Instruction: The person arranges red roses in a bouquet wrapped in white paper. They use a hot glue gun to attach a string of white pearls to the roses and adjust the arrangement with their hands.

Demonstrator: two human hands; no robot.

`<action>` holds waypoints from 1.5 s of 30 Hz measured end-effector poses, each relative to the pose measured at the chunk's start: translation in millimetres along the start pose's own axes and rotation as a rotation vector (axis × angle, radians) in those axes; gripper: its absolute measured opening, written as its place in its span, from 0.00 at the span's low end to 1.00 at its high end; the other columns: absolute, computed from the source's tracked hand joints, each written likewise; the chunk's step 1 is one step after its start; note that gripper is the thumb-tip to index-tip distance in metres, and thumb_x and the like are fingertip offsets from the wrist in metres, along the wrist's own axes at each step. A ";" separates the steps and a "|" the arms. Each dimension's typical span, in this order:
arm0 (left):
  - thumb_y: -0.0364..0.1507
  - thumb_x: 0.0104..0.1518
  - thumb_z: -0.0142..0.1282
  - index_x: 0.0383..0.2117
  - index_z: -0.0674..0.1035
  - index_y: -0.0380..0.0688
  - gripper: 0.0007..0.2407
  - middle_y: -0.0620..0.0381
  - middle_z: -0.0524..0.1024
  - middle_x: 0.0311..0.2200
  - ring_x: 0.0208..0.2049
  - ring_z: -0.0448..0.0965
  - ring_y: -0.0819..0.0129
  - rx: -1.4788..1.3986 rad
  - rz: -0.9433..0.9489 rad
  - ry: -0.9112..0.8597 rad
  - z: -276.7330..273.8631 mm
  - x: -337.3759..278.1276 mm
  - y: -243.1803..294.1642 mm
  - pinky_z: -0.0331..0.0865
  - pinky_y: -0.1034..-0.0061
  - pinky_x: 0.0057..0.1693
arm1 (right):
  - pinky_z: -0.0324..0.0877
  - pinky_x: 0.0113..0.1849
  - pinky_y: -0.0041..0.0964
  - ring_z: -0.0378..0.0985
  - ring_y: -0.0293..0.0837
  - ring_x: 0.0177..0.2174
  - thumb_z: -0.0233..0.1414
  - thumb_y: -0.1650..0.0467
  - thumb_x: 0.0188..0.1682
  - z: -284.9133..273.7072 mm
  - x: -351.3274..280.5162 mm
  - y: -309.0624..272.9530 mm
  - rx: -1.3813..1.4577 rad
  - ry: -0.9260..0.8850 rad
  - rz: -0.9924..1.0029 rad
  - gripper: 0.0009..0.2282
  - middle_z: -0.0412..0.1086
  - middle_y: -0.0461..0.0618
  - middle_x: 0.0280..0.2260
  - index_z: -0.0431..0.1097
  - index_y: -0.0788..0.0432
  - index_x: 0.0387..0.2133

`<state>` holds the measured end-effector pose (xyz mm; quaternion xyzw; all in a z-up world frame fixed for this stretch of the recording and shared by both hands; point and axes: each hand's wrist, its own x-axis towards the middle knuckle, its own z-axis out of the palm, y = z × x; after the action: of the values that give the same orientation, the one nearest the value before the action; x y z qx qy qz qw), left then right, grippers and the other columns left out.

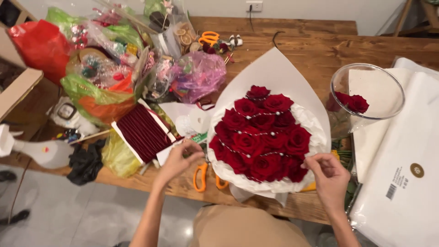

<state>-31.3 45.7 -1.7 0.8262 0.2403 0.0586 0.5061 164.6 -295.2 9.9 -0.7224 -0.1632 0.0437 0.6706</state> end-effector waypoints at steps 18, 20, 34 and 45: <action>0.30 0.58 0.59 0.32 0.81 0.50 0.02 0.63 0.82 0.35 0.39 0.77 0.71 0.243 0.311 -0.505 2.3 52.6 -87.6 0.50 0.68 0.59 | 0.72 0.40 0.32 0.83 0.39 0.33 0.55 0.62 0.47 199.8 -130.8 55.5 -0.355 -0.465 0.325 0.11 0.82 0.45 0.32 0.80 0.55 0.31; 0.29 0.58 0.59 0.32 0.82 0.51 0.01 0.64 0.83 0.34 0.40 0.78 0.71 0.236 0.319 -0.509 -7.4 59.5 -93.9 0.50 0.67 0.60 | 0.70 0.46 0.35 0.83 0.41 0.41 0.55 0.61 0.46 227.3 -130.5 88.2 -0.553 -0.496 0.228 0.14 0.81 0.43 0.43 0.77 0.52 0.43; 0.20 0.47 0.55 0.45 0.75 0.41 0.16 0.64 0.64 0.18 0.23 0.64 0.73 -0.426 0.334 -0.614 -49.6 104.9 -78.3 0.61 0.77 0.38 | 0.76 0.46 0.53 0.70 0.59 0.50 0.67 0.66 0.36 295.9 -103.8 118.5 -1.267 -0.571 0.234 0.40 0.61 0.58 0.49 0.51 0.62 0.61; 0.28 0.63 0.52 0.38 0.76 0.46 0.03 0.64 0.70 0.18 0.22 0.69 0.76 -0.412 0.293 -0.667 -60.8 110.5 -58.4 0.65 0.78 0.38 | 0.70 0.31 0.36 0.74 0.44 0.29 0.59 0.62 0.40 249.9 -115.4 31.1 -0.377 -0.539 0.852 0.32 0.70 0.51 0.33 0.55 0.50 0.61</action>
<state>25.3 167.1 -39.2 0.7069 -0.0737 -0.0938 0.6972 -9.2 -92.0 -62.9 -0.7955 -0.0269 0.4659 0.3866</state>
